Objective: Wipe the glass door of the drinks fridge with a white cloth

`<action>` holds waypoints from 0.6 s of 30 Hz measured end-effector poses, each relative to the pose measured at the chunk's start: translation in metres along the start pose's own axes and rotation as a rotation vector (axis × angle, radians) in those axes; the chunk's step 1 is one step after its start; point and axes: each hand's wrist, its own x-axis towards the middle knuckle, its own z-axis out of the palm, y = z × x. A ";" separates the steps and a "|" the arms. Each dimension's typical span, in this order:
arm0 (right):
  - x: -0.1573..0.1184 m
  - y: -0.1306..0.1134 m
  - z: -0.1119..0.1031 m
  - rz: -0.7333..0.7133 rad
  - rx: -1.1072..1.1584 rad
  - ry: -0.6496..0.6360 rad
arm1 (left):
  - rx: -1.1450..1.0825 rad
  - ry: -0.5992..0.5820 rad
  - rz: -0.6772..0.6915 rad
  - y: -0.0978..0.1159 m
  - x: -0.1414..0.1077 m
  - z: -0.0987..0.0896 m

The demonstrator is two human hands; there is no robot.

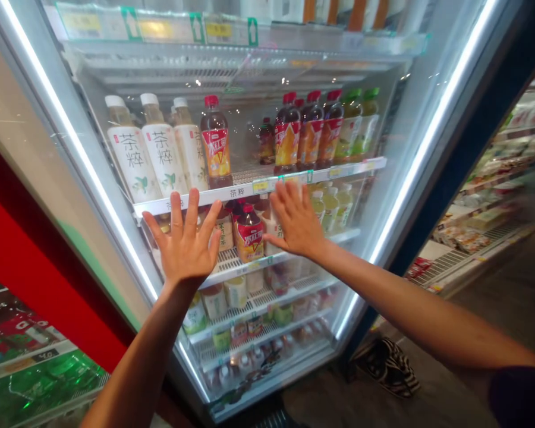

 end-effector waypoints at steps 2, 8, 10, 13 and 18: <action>0.003 -0.002 0.001 0.003 -0.004 0.061 | 0.000 -0.005 -0.003 0.000 0.000 0.000; -0.021 -0.019 0.011 -0.481 0.079 -0.161 | -0.035 -0.013 -0.049 0.001 0.000 0.001; -0.012 -0.013 0.008 -0.258 0.042 -0.109 | -0.025 -0.003 -0.044 0.001 0.000 0.001; -0.007 -0.013 0.007 -0.045 -0.042 -0.003 | 0.002 0.021 -0.030 0.001 0.000 0.001; -0.034 -0.022 0.017 -0.556 0.054 -0.207 | 0.032 0.025 -0.015 0.001 0.000 0.002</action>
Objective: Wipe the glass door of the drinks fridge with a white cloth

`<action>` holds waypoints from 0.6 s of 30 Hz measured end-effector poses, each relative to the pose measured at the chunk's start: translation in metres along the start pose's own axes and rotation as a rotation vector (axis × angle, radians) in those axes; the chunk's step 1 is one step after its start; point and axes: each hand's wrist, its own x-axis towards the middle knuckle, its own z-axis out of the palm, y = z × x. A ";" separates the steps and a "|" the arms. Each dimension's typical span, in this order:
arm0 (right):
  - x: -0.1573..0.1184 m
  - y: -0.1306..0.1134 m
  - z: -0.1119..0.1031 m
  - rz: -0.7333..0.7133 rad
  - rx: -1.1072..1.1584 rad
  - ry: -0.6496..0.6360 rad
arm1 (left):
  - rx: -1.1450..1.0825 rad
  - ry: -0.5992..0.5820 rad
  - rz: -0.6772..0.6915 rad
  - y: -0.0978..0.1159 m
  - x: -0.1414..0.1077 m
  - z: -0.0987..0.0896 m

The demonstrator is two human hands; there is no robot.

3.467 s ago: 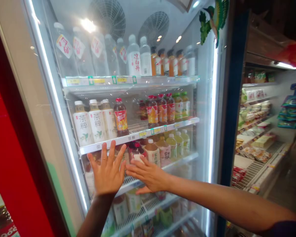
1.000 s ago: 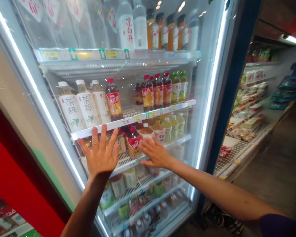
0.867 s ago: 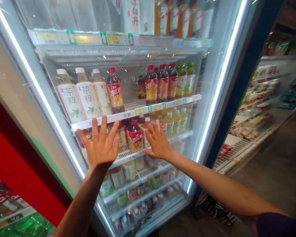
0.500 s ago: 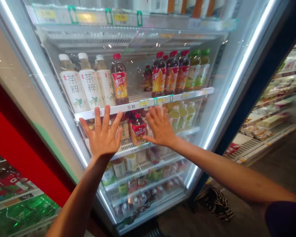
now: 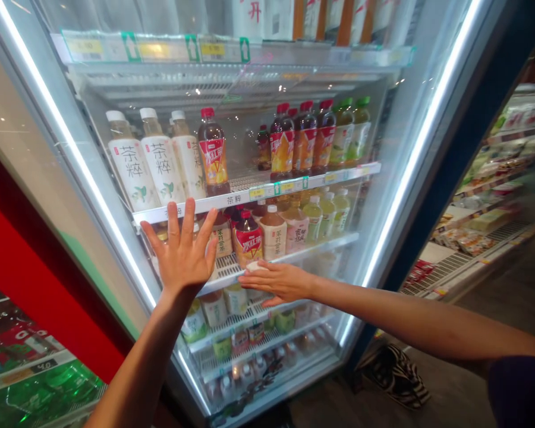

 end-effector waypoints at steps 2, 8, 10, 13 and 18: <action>-0.007 0.011 -0.003 0.180 0.008 0.019 | -0.007 -0.008 -0.002 0.000 0.000 0.000; -0.024 0.025 -0.011 0.395 -0.108 0.160 | 0.024 -0.034 0.012 -0.001 0.001 -0.008; -0.032 0.015 -0.007 0.219 -0.098 0.131 | 0.037 -0.042 0.038 0.004 0.001 -0.008; -0.043 0.021 -0.006 0.233 -0.101 0.146 | 0.061 -0.036 0.148 0.025 0.003 0.000; -0.055 0.066 -0.021 0.429 -0.111 0.190 | 0.077 -0.024 0.248 0.083 0.028 0.023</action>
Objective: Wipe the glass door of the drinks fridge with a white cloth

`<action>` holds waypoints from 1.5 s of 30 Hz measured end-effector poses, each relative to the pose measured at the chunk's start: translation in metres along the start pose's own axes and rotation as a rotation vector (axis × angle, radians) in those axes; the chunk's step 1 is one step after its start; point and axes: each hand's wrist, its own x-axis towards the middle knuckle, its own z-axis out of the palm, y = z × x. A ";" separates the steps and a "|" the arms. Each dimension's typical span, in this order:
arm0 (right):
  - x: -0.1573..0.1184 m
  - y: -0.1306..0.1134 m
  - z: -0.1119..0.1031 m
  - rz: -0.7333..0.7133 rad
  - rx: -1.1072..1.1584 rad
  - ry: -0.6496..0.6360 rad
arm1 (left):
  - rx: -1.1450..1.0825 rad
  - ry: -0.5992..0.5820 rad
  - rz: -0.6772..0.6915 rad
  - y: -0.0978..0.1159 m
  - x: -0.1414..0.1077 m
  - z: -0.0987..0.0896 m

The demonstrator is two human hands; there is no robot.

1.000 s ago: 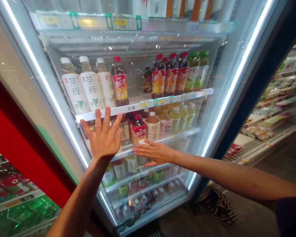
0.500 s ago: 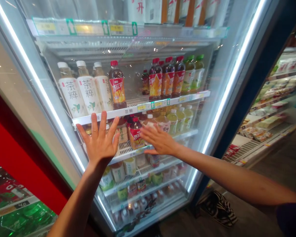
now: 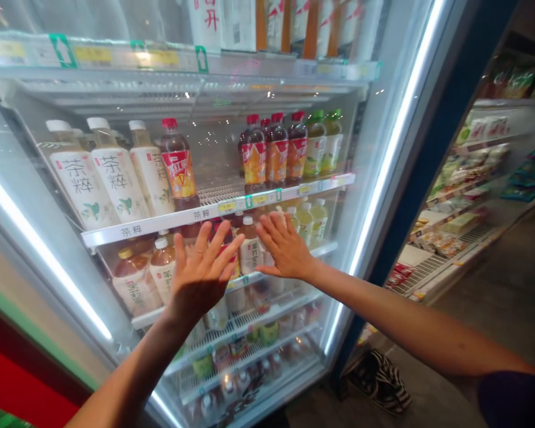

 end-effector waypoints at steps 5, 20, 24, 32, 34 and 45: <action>0.008 0.064 -0.025 -0.149 0.059 -0.109 | -0.080 -0.017 0.011 0.026 0.064 0.013; 0.020 0.179 -0.076 0.022 0.009 0.131 | 0.028 -0.049 -0.003 0.043 0.154 0.029; 0.034 0.188 -0.083 -0.259 0.054 -0.038 | 0.075 -0.044 0.037 0.034 0.155 0.021; 0.111 0.199 -0.099 -0.248 0.033 0.092 | 0.165 0.006 -0.046 -0.032 0.179 -0.011; 0.132 0.196 -0.103 -0.322 0.028 0.053 | 0.174 0.009 -0.060 -0.050 0.186 -0.021; 0.251 0.175 -0.122 -0.272 -0.007 0.073 | 0.195 -0.002 -0.228 -0.143 0.206 -0.071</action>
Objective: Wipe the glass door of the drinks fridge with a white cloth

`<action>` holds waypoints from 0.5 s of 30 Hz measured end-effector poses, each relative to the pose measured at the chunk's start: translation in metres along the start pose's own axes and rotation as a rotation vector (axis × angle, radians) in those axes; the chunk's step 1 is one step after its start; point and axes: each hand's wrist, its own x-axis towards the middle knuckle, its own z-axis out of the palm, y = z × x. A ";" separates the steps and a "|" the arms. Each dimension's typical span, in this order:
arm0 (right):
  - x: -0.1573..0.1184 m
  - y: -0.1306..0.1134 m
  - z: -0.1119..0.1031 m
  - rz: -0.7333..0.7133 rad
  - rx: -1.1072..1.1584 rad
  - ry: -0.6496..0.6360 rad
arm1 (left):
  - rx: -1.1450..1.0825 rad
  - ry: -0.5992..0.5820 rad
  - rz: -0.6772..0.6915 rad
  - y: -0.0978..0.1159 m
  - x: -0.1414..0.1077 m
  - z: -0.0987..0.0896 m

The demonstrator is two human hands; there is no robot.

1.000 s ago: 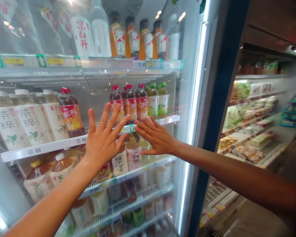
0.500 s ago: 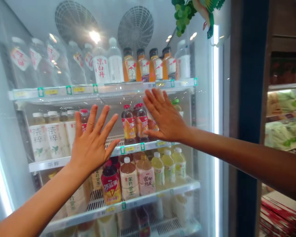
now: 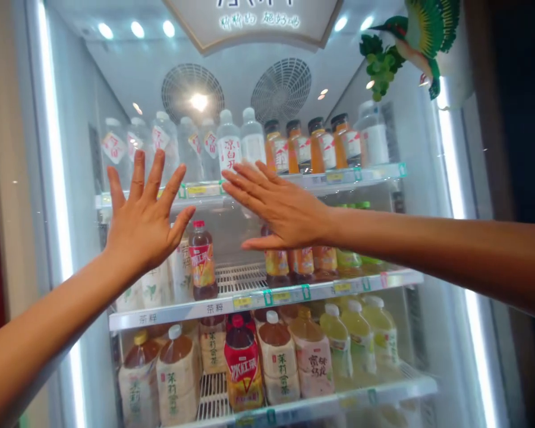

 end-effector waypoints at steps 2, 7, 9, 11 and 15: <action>0.020 0.002 0.000 0.099 -0.014 0.067 | 0.012 -0.026 0.009 -0.011 0.001 -0.003; 0.051 -0.030 0.010 -0.012 -0.007 0.053 | 0.037 -0.019 0.046 -0.039 -0.007 -0.013; 0.063 -0.040 0.015 -0.110 -0.010 0.019 | 0.044 -0.017 0.077 -0.053 -0.011 -0.018; 0.080 -0.038 0.016 -0.040 -0.037 0.057 | 0.057 -0.022 0.098 -0.068 -0.014 -0.022; 0.114 -0.042 0.018 0.193 -0.101 0.176 | 0.061 0.003 0.113 -0.090 -0.020 -0.026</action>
